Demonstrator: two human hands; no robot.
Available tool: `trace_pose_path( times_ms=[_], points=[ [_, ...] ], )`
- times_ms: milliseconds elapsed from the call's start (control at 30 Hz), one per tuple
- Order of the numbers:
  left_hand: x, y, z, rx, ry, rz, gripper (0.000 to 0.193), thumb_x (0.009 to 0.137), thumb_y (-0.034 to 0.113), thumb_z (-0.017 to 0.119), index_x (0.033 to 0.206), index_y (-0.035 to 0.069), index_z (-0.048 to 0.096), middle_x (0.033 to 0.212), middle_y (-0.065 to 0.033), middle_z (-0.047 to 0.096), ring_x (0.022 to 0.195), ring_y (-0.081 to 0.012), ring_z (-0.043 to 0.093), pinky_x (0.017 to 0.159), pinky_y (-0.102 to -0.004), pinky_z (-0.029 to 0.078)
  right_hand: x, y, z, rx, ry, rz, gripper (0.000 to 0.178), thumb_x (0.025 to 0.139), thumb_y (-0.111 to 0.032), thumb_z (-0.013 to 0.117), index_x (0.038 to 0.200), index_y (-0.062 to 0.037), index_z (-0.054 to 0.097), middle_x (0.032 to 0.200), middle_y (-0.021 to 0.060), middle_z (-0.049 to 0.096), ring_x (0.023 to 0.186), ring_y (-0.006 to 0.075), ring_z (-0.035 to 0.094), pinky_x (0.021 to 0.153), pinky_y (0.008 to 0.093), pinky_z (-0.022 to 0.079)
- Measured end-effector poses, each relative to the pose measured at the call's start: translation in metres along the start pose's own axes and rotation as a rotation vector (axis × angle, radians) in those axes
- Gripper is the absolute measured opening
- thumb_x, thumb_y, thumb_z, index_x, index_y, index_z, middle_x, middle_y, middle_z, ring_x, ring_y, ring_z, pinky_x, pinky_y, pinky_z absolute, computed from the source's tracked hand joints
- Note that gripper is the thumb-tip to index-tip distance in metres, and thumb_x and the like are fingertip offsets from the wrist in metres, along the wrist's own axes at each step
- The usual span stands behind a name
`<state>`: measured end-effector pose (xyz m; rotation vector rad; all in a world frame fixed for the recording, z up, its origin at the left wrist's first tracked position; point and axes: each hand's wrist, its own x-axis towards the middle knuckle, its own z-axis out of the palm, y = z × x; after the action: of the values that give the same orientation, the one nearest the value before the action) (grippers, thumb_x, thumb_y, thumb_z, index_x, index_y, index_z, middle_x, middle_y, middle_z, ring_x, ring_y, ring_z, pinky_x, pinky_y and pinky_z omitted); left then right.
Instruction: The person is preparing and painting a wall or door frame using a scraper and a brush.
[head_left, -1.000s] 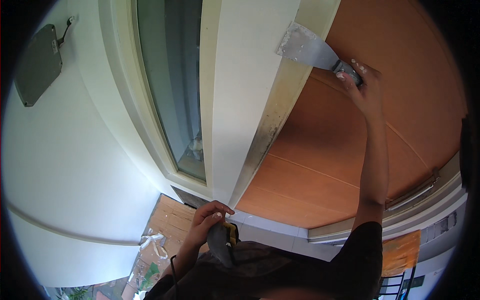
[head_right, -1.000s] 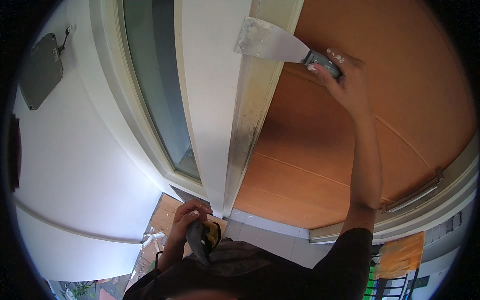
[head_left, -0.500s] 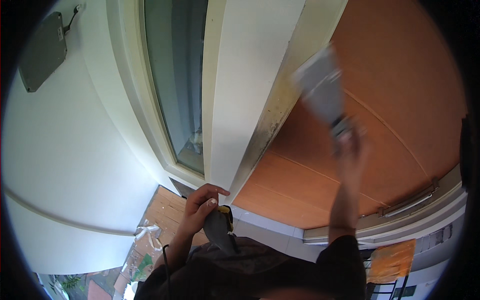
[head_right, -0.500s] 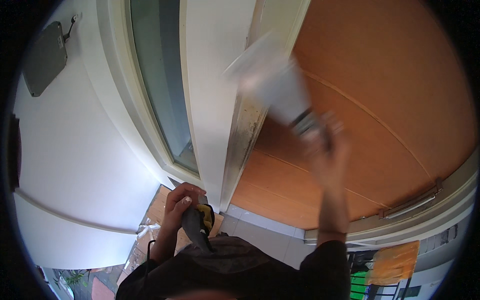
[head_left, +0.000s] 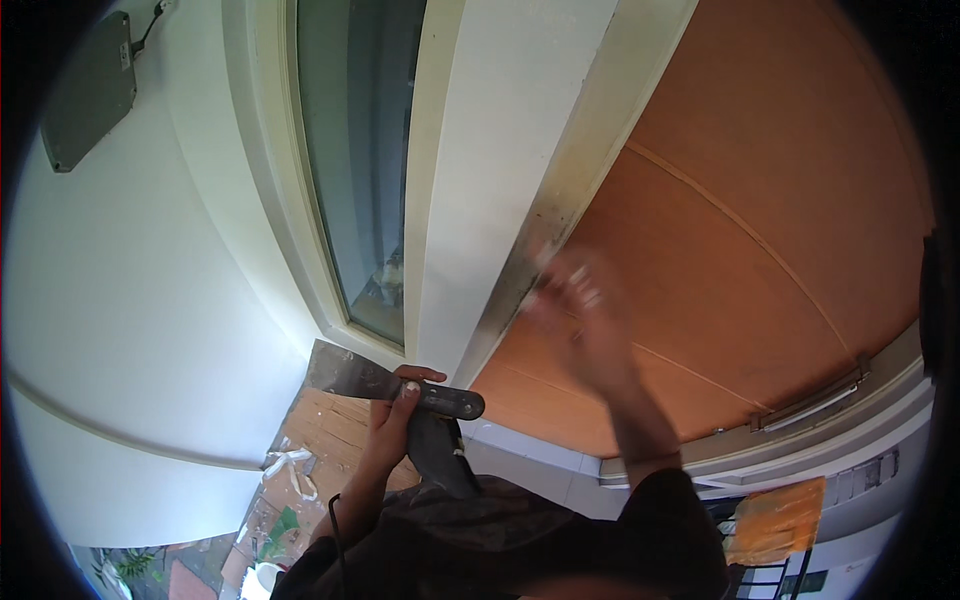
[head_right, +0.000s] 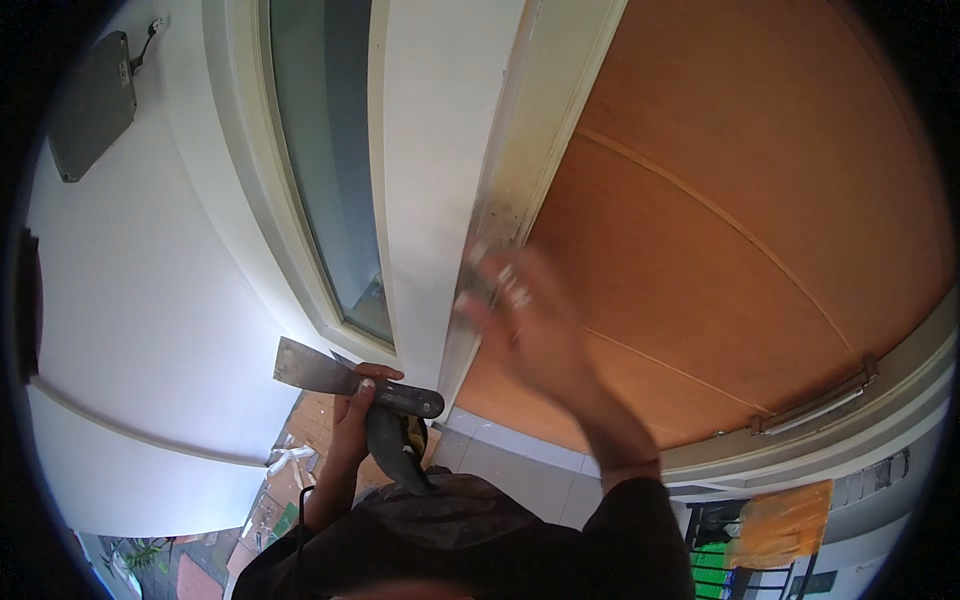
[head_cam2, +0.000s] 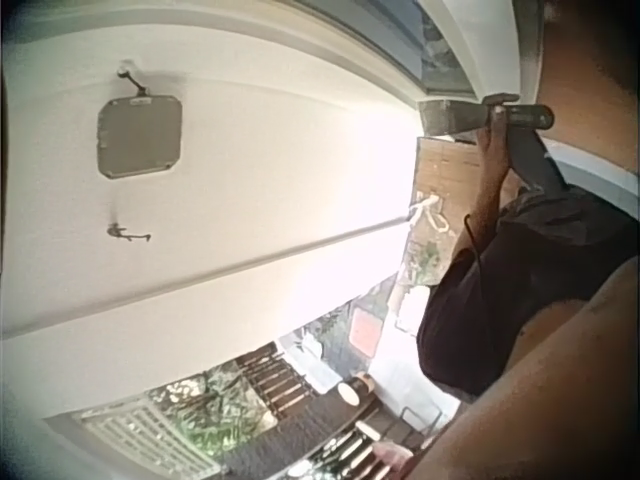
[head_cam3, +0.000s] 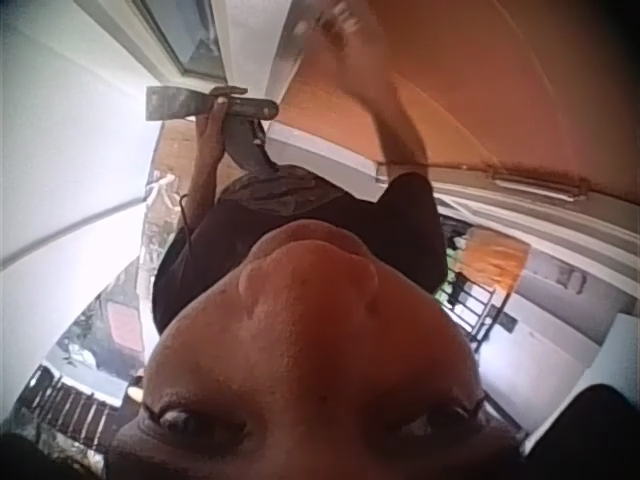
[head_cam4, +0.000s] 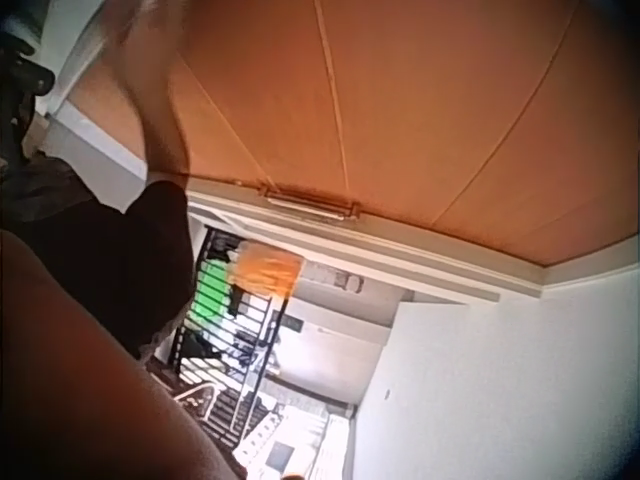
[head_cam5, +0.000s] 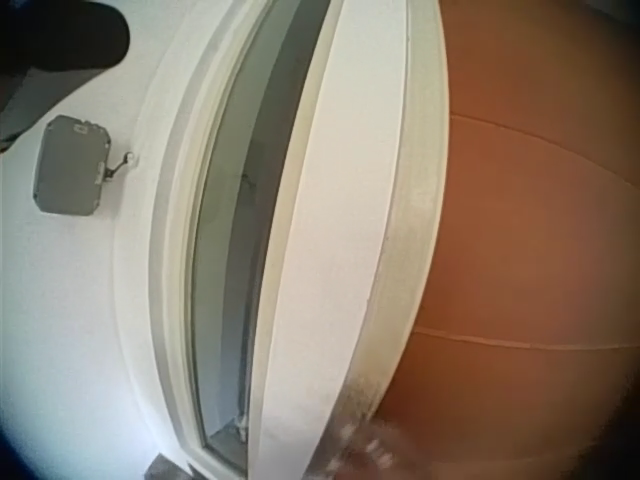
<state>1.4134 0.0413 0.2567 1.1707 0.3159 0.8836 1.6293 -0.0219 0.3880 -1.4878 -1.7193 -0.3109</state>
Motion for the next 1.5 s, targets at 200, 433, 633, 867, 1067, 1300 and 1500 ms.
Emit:
trace_pose_path(
  times_ms=[200,433,633,867,1067,1300,1500],
  points=[
    [-0.007,-0.003,-0.005,-0.046,0.011,0.004,0.024,0.096,0.02,0.04,0.105,0.0,0.051,0.103,-0.0112,0.059,0.087,-0.0131,0.058,0.078,-0.0267,0.047,0.109,0.021,-0.066,-0.57,0.314,-0.416,0.049,0.078,-0.018,0.068,0.125,-0.0174,0.054,0.097,0.0085,0.051,0.08,0.0235,0.05,0.072,0.0334,0.045],
    [-0.009,-0.007,-0.012,-0.029,0.052,-0.001,0.024,0.096,0.02,0.04,0.104,0.001,0.052,0.102,-0.0106,0.059,0.092,-0.0139,0.056,0.082,-0.0275,0.045,0.131,0.034,-0.069,-0.633,0.276,-0.55,0.048,0.077,-0.02,0.069,0.123,-0.0231,0.056,0.091,0.0058,0.05,0.076,0.0197,0.05,0.063,0.031,0.046],
    [-0.005,-0.007,-0.014,-0.031,0.061,-0.021,0.023,0.096,0.02,0.041,0.104,0.001,0.053,0.101,-0.0098,0.059,0.09,-0.0129,0.056,0.081,-0.0264,0.044,0.137,0.038,-0.071,-0.676,0.292,-0.645,0.053,0.073,-0.012,0.069,0.123,-0.0242,0.057,0.091,0.005,0.05,0.072,0.0179,0.051,0.064,0.0318,0.046],
    [0.002,-0.014,-0.018,-0.035,0.061,-0.038,0.022,0.095,0.018,0.04,0.103,0.001,0.052,0.1,-0.01,0.059,0.088,-0.0132,0.057,0.079,-0.0265,0.045,0.149,0.045,-0.088,-0.748,0.171,-0.748,0.064,0.061,-0.008,0.069,0.123,-0.021,0.056,0.091,0.0051,0.05,0.071,0.0181,0.051,0.064,0.0331,0.045],
    [0.003,-0.008,-0.016,-0.05,0.054,-0.027,0.023,0.095,0.019,0.041,0.103,0.001,0.052,0.1,-0.011,0.059,0.089,-0.0148,0.058,0.08,-0.0272,0.046,0.159,0.048,-0.09,-0.655,0.135,-0.87,0.061,0.062,-0.006,0.064,0.122,-0.0171,0.056,0.089,0.0071,0.052,0.069,0.0207,0.051,0.063,0.0344,0.046],
    [0.004,-0.014,-0.016,-0.098,0.073,-0.052,0.022,0.095,0.019,0.041,0.102,0.001,0.052,0.1,-0.0107,0.059,0.087,-0.0141,0.058,0.079,-0.0266,0.046,0.161,0.045,-0.092,-0.595,0.152,-0.886,0.058,0.064,-0.007,0.061,0.12,-0.0166,0.057,0.086,0.0078,0.052,0.068,0.021,0.051,0.061,0.0323,0.046],
    [0.006,-0.02,-0.018,-0.11,0.071,-0.058,0.021,0.094,0.018,0.042,0.102,0.001,0.052,0.099,-0.0106,0.059,0.089,-0.0137,0.056,0.08,-0.027,0.045,0.159,0.037,-0.09,-0.704,0.11,-0.822,0.058,0.063,-0.006,0.061,0.12,-0.0185,0.058,0.086,0.0072,0.051,0.068,0.019,0.05,0.06,0.0309,0.046]
  ],
)
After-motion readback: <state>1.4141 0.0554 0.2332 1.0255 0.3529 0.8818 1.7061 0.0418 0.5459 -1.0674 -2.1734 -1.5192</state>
